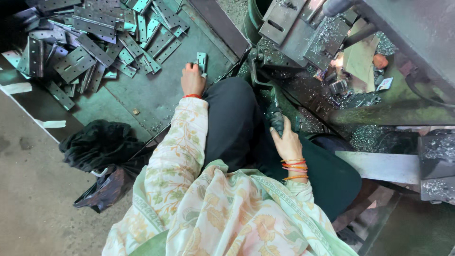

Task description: The person operates a manual press machine to process small metal brackets. They pick each bracket from a pile, place it into the machine, and activate the press with a foot pedal, then remove the processed piece and repeat.

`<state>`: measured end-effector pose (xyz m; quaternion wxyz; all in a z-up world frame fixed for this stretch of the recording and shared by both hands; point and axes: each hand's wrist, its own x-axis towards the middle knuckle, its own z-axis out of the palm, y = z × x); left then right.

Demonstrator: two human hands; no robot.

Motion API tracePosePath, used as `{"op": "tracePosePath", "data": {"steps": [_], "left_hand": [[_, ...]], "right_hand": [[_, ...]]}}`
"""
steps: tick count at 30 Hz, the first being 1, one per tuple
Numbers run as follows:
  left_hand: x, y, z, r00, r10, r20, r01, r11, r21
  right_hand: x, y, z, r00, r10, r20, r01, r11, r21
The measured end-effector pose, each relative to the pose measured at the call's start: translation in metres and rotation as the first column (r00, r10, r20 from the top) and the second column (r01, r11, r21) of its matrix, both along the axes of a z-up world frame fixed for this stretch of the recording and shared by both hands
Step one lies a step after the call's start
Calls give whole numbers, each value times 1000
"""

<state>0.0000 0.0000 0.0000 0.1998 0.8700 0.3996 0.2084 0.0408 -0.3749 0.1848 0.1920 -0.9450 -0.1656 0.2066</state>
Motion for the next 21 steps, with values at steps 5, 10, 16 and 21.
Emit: {"op": "tracePosePath", "data": {"steps": [5,10,16,21], "left_hand": [[13,-7,-25,991,25,130,-31,999,39],[12,-10,-14,996,-25,86,18,997,77],[5,-10,-8,985,5,172,-47,968,245],[4,1,-8,998,5,65,-11,997,82]], "right_hand": [[0,-1,-5,1000,-7,16,6,1000,24],[0,0,-6,1000,-24,3,24,1000,-13],[4,-1,-8,999,-27,-16,27,1000,-12],[0,-1,-8,1000,-24,-5,24,1000,9]]}}
